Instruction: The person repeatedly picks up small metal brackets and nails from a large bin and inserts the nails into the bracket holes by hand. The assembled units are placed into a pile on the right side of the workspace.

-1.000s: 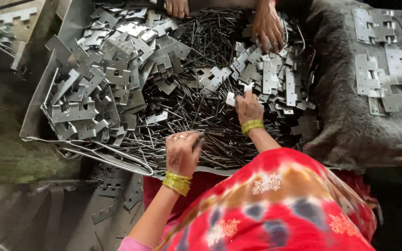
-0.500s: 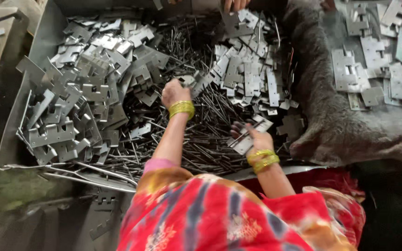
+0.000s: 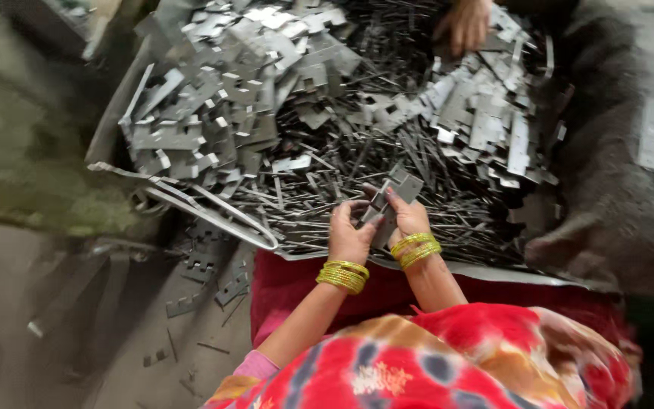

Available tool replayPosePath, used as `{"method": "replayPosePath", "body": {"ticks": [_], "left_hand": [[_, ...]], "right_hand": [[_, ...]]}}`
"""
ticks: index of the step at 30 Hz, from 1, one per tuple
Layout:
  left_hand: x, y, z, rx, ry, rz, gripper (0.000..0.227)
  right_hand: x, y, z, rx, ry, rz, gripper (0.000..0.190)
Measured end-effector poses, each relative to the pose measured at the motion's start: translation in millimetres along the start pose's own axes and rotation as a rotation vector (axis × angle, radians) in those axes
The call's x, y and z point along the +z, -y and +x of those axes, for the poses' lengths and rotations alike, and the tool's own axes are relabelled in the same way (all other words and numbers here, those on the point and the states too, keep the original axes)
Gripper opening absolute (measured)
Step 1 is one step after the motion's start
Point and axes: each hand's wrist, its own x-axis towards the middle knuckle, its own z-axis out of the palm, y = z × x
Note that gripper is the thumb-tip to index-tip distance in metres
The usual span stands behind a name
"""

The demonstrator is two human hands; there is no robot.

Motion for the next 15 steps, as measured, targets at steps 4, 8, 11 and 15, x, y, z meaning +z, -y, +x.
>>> {"method": "replayPosePath", "body": {"ticks": [4, 8, 11, 15], "left_hand": [[-49.6, -6.9, 19.4, -0.343, 0.226, -0.405, 0.027], [-121.2, -11.3, 69.3, -0.12, 0.581, 0.327, 0.026], [-127.2, -6.3, 110.9, 0.071, 0.824, 0.426, 0.028], [-108.0, 9.7, 178.4, 0.085, 0.242, 0.68, 0.025]], "right_hand": [[34.2, -0.4, -3.5, -0.35, 0.004, -0.437, 0.052], [66.2, 34.3, -9.0, -0.865, 0.237, -1.51, 0.054], [71.8, 45.2, -18.1, -0.202, 0.393, -1.733, 0.035], [52.8, 42.5, -18.3, -0.256, 0.181, -1.395, 0.03]]}}
